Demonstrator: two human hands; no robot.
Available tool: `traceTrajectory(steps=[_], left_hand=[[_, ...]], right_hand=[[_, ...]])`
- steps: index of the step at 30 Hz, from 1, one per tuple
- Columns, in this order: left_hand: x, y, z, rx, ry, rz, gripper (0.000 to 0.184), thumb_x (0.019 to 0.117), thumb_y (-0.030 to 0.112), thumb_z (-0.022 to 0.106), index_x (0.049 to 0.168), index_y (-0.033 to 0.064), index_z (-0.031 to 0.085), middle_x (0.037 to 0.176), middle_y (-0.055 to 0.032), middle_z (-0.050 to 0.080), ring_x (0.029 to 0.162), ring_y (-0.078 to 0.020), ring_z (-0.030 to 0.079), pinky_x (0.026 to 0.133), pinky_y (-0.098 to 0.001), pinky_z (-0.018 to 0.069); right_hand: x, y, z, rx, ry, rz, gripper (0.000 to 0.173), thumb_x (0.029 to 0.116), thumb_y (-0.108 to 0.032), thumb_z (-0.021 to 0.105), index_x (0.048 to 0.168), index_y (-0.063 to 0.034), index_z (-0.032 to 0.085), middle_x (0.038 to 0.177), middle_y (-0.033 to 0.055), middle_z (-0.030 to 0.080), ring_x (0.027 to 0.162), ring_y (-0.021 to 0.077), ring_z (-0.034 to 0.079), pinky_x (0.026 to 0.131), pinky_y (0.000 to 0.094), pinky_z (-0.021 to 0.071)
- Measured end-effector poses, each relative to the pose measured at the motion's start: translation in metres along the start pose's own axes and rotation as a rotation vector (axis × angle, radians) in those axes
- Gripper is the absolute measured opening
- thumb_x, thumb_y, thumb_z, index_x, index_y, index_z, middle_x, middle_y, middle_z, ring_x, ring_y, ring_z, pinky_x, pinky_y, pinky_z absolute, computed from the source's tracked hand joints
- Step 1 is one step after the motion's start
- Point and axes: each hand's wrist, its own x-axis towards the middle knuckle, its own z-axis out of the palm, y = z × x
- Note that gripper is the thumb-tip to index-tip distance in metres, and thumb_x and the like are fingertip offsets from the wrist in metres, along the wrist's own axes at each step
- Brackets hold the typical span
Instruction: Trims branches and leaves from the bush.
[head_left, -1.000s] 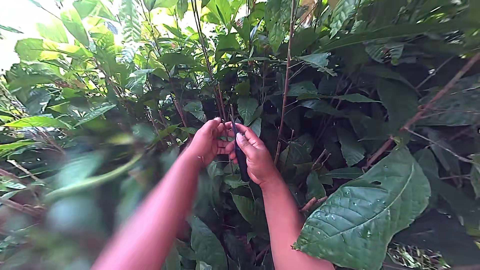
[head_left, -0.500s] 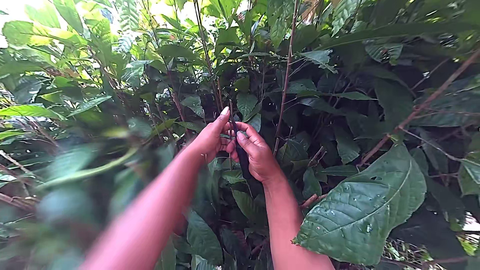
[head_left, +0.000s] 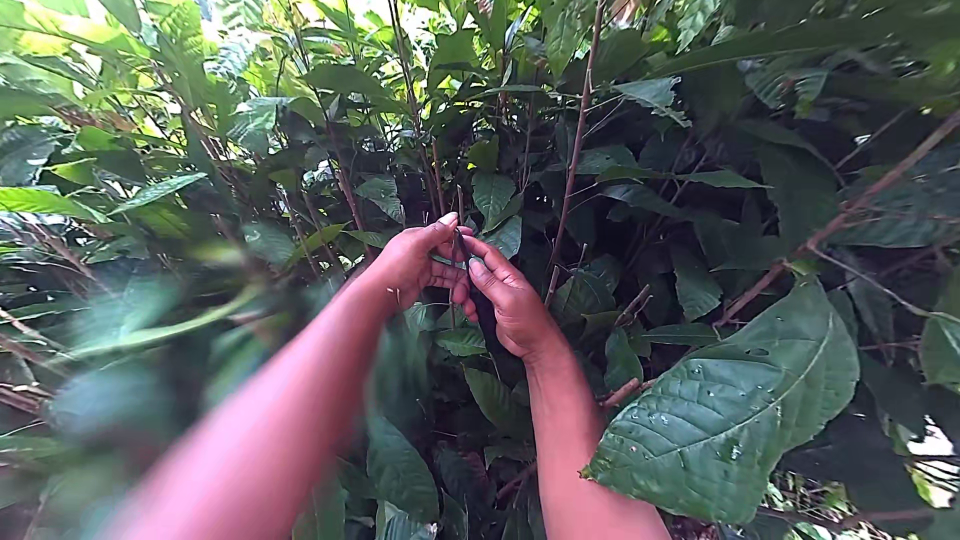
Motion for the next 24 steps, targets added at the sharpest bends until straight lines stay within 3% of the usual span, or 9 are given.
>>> traceTrajectory(steps=[3,13,24], left_hand=[[0.002,0.000,0.000,-0.021,0.027,-0.012,0.045,0.1123,0.033,0.034,0.141,0.0035,0.053,0.095,-0.0101,0.068,0.075,-0.0216,0.071,0.072,-0.0387,0.0625],[0.005,-0.002,0.001,-0.084,0.049,0.006,0.039,0.1106,0.018,0.041,0.145,0.0015,0.046,0.096,-0.0124,0.069,0.080,-0.0230,0.073,0.076,-0.0389,0.0632],[0.007,-0.006,0.000,-0.138,0.036,0.021,0.039,0.1097,0.013,0.042,0.147,0.0005,0.044,0.100,-0.0122,0.068,0.084,-0.0218,0.072,0.079,-0.0384,0.0624]], right_hand=[[0.000,0.001,-0.002,-0.005,0.003,0.023,0.041,0.1111,-0.022,0.038,0.151,-0.0176,0.048,0.084,0.0060,0.062,0.062,0.0090,0.057,0.054,0.0201,0.0478],[-0.001,0.003,-0.009,-0.018,-0.025,0.094,0.047,0.1119,-0.022,0.036,0.158,-0.0212,0.041,0.079,0.0040,0.057,0.060,0.0097,0.054,0.054,0.0202,0.0467],[-0.003,-0.002,-0.010,0.007,-0.006,0.186,0.045,0.1118,-0.023,0.038,0.156,-0.0230,0.044,0.076,0.0025,0.054,0.059,0.0089,0.053,0.053,0.0197,0.0470]])
